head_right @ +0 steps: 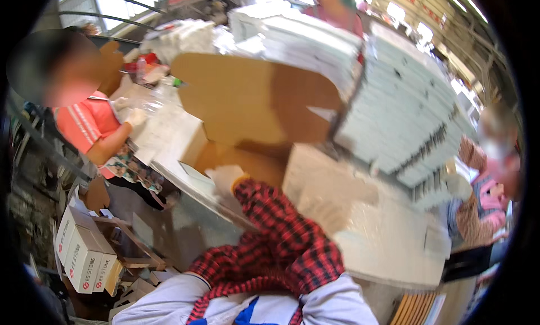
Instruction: The person wraps a rectangular item in plastic film, places it into a cardboard box, and closes the box flaps. The person repeats this process with additional items, stacking them inside the box.
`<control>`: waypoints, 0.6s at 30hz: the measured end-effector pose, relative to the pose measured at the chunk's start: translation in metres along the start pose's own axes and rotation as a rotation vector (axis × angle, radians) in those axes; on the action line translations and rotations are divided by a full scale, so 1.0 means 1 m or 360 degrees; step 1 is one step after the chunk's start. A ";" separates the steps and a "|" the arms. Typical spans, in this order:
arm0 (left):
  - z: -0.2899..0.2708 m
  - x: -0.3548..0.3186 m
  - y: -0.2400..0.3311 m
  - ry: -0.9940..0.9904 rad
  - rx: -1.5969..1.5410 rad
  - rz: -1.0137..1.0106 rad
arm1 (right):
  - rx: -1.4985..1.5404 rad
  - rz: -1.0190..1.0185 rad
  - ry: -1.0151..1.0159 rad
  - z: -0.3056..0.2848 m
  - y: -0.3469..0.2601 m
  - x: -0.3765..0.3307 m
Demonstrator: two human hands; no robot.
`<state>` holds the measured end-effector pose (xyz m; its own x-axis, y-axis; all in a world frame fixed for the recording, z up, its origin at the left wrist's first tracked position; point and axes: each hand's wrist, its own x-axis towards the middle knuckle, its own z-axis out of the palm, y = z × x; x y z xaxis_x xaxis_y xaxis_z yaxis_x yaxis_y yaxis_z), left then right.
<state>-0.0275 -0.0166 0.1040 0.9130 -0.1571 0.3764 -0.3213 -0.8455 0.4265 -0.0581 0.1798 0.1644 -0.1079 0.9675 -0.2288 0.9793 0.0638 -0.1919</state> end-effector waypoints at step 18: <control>-0.044 0.018 -0.118 0.0416 -0.1139 -0.1402 | 0.1645 0.1775 0.1139 0.069 0.205 -0.426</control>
<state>0.0158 0.1024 0.0967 0.8381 0.5217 -0.1593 0.2542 -0.1151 0.9603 0.1764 -0.2357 0.1569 0.8919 0.3537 -0.2817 -0.0287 -0.5775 -0.8159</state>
